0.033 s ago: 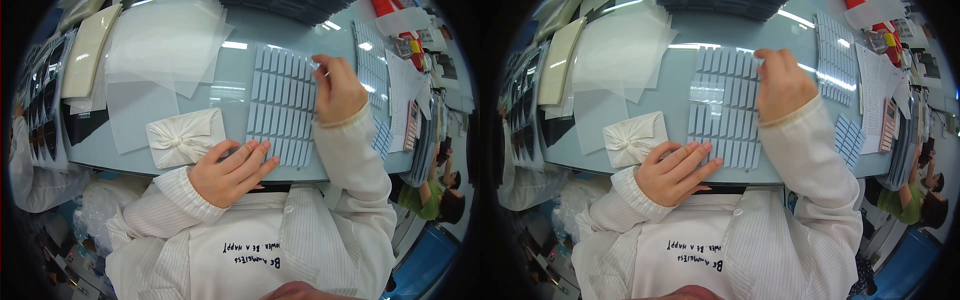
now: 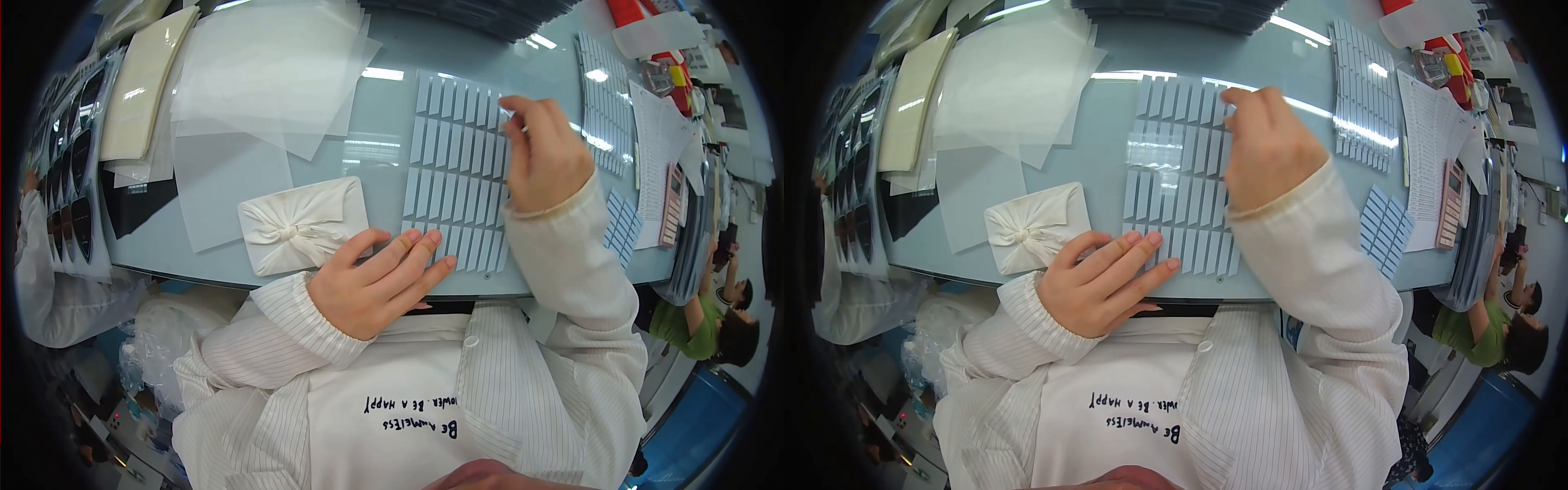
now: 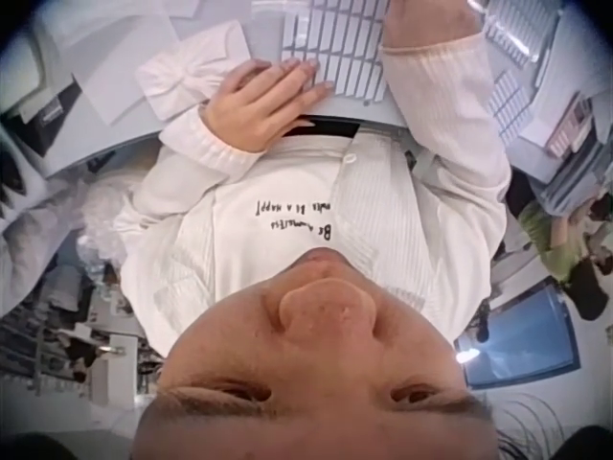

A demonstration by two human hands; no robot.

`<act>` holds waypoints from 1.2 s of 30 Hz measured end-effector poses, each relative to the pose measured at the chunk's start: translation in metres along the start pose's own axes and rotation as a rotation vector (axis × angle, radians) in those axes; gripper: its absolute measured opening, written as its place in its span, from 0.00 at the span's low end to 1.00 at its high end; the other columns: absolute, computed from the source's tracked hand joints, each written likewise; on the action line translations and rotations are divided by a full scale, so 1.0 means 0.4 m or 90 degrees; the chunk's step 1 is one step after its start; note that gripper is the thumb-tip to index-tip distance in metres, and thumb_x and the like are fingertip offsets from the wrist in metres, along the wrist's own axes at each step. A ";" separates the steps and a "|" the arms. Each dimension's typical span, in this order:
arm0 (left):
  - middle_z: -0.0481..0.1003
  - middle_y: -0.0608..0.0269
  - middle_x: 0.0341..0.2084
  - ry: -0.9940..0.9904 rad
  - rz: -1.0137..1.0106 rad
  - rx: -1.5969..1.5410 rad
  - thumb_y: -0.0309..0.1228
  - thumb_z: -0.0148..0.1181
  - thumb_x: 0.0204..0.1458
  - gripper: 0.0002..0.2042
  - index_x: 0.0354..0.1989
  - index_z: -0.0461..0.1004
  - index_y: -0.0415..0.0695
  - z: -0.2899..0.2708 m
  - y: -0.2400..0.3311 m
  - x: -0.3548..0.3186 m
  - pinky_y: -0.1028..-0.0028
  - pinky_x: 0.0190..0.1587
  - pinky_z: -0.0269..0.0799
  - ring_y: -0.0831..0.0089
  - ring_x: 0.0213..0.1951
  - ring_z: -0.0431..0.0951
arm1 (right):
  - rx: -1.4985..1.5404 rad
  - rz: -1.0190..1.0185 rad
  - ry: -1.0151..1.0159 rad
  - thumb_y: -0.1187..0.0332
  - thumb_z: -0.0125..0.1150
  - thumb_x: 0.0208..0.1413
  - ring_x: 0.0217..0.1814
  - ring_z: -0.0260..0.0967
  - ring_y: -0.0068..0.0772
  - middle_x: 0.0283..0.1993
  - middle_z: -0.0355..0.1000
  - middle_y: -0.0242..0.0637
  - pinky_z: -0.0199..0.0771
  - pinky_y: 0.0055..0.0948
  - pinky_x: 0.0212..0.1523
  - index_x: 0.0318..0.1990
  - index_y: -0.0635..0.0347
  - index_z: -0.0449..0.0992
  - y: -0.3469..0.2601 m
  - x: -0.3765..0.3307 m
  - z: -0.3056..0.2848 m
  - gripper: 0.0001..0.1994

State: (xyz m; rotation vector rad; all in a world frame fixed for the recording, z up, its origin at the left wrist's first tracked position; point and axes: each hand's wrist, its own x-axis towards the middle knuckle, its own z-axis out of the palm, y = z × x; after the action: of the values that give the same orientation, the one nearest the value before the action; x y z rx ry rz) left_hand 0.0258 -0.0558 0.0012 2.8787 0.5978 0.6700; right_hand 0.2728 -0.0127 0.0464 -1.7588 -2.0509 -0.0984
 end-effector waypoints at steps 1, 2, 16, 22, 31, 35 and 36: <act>0.76 0.58 0.56 -0.008 -0.009 -0.002 0.43 0.70 0.41 0.30 0.57 0.78 0.50 -0.002 0.001 0.001 0.69 0.53 0.71 0.66 0.54 0.75 | 0.001 0.000 -0.001 0.79 0.61 0.57 0.36 0.78 0.37 0.37 0.77 0.41 0.78 0.30 0.36 0.44 0.64 0.79 -0.006 -0.001 0.002 0.08; 0.76 0.58 0.56 -0.007 -0.008 -0.003 0.43 0.70 0.41 0.30 0.57 0.78 0.50 -0.002 0.001 0.002 0.69 0.53 0.71 0.66 0.54 0.75 | 0.011 0.018 -0.006 0.80 0.60 0.57 0.37 0.79 0.40 0.38 0.77 0.42 0.78 0.32 0.37 0.43 0.64 0.79 -0.011 -0.003 0.001 0.08; 0.76 0.55 0.56 0.024 -0.036 -0.012 0.43 0.67 0.41 0.29 0.56 0.78 0.48 0.010 0.017 -0.002 0.67 0.55 0.71 0.65 0.53 0.76 | -0.050 -0.077 0.014 0.79 0.63 0.51 0.33 0.76 0.45 0.35 0.73 0.41 0.77 0.35 0.32 0.35 0.64 0.76 -0.059 -0.035 -0.005 0.05; 0.76 0.55 0.55 0.017 -0.028 0.000 0.43 0.68 0.39 0.29 0.55 0.79 0.48 0.001 0.017 0.003 0.66 0.55 0.70 0.64 0.53 0.76 | -0.058 -0.145 -0.024 0.81 0.61 0.48 0.36 0.75 0.46 0.38 0.72 0.44 0.77 0.34 0.35 0.40 0.67 0.72 -0.060 -0.040 -0.009 0.11; 0.76 0.51 0.54 0.030 -0.044 -0.049 0.34 0.57 0.53 0.19 0.53 0.78 0.43 0.002 0.022 0.003 0.64 0.55 0.72 0.61 0.55 0.77 | 0.065 -0.196 -0.083 0.81 0.62 0.41 0.38 0.75 0.40 0.44 0.74 0.44 0.74 0.32 0.29 0.41 0.64 0.72 -0.142 -0.099 -0.038 0.16; 0.76 0.52 0.54 0.033 -0.039 -0.022 0.35 0.56 0.53 0.19 0.52 0.78 0.43 0.006 0.022 0.002 0.64 0.55 0.71 0.61 0.55 0.76 | 0.035 -0.188 -0.152 0.80 0.63 0.40 0.35 0.75 0.39 0.45 0.76 0.45 0.74 0.30 0.28 0.41 0.65 0.73 -0.134 -0.101 -0.056 0.16; 0.76 0.52 0.55 0.038 -0.039 -0.026 0.35 0.56 0.52 0.20 0.53 0.78 0.42 0.011 0.022 -0.005 0.64 0.56 0.71 0.61 0.55 0.76 | 0.117 -0.212 -0.101 0.80 0.64 0.41 0.33 0.75 0.39 0.43 0.76 0.46 0.74 0.30 0.27 0.40 0.66 0.73 -0.164 -0.126 -0.060 0.16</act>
State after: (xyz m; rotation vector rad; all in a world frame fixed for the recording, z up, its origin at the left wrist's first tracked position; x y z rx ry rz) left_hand 0.0292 -0.0649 -0.0016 2.7989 0.6692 0.7519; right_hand 0.2218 -0.0796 0.0643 -1.3430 -2.3683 0.1311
